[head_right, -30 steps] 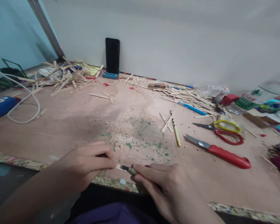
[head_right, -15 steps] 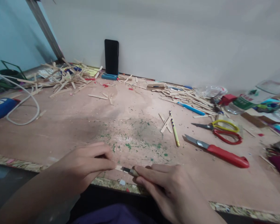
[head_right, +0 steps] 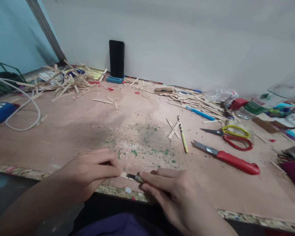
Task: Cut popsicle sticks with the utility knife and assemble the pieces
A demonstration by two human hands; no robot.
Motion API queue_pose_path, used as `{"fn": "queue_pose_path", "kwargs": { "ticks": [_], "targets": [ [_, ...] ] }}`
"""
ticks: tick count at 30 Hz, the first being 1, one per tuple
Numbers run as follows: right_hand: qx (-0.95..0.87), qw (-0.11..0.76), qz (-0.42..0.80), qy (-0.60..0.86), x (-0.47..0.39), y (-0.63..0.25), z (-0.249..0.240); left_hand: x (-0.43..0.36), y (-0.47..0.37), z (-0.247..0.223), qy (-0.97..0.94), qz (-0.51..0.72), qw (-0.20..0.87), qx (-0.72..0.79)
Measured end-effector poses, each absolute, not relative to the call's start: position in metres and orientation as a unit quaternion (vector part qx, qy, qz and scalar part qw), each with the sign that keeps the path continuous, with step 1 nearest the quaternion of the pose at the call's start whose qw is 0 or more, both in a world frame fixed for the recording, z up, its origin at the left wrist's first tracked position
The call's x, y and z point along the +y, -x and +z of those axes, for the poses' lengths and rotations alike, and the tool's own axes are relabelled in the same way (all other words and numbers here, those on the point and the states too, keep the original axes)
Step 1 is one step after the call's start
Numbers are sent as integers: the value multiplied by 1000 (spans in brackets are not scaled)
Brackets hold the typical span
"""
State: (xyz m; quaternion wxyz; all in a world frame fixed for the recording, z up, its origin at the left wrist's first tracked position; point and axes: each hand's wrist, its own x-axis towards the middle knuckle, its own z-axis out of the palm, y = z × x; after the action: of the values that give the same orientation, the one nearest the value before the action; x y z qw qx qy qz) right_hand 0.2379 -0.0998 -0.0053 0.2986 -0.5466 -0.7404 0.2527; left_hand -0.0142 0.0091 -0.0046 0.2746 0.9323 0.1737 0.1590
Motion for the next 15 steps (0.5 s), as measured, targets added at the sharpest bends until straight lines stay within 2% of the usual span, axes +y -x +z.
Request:
{"fn": "queue_pose_path", "kwargs": {
  "ticks": [9, 15],
  "targets": [
    [-743, 255, 277, 554, -94, -235, 3, 9, 16, -7, -931, 162, 277, 176],
    [-728, 291, 273, 557, -98, -240, -3, 8, 14, -4, -926, 156, 290, 185]
  ]
}}
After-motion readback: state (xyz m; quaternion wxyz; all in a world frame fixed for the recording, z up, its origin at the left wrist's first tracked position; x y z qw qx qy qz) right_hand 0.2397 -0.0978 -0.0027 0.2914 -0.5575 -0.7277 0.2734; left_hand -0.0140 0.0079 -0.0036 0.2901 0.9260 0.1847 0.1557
